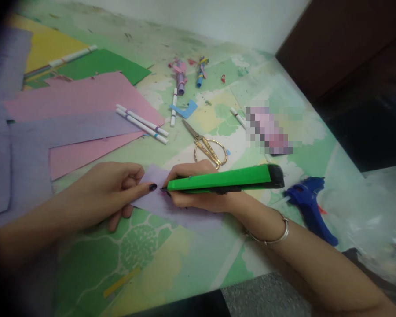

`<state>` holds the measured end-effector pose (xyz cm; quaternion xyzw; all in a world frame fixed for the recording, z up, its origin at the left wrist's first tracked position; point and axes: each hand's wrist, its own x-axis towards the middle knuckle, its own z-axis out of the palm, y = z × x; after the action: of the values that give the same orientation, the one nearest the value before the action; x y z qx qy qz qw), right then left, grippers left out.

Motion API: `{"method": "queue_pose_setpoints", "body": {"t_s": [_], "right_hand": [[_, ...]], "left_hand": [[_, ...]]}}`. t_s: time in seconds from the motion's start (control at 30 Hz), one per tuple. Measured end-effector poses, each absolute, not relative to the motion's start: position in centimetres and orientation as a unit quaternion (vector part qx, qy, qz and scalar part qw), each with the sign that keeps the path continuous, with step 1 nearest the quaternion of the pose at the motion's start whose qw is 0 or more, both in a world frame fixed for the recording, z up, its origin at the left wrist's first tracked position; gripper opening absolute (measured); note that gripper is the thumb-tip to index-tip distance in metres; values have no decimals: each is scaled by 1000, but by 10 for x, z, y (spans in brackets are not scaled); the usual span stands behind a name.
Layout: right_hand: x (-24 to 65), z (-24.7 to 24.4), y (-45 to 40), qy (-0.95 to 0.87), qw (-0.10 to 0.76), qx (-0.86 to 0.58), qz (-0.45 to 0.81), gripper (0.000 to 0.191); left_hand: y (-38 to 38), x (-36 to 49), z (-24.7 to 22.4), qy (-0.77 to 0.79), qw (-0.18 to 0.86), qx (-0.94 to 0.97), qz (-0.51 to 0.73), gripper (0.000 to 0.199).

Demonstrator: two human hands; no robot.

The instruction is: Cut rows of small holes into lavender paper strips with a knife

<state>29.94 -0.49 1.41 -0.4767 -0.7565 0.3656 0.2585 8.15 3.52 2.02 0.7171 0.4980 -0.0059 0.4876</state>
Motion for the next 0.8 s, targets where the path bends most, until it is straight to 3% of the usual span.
{"method": "queue_pose_setpoints", "body": {"t_s": [0.3, 0.53, 0.8], "right_hand": [[296, 16, -6, -771, 266, -478, 327, 16], [297, 16, -7, -678, 277, -496, 466, 13], [297, 19, -7, -690, 249, -501, 459, 12]], "left_hand": [[34, 82, 20, 498, 488, 717, -5, 32], [34, 82, 20, 492, 490, 720, -2, 33], [35, 81, 21, 493, 492, 718, -7, 32]]}}
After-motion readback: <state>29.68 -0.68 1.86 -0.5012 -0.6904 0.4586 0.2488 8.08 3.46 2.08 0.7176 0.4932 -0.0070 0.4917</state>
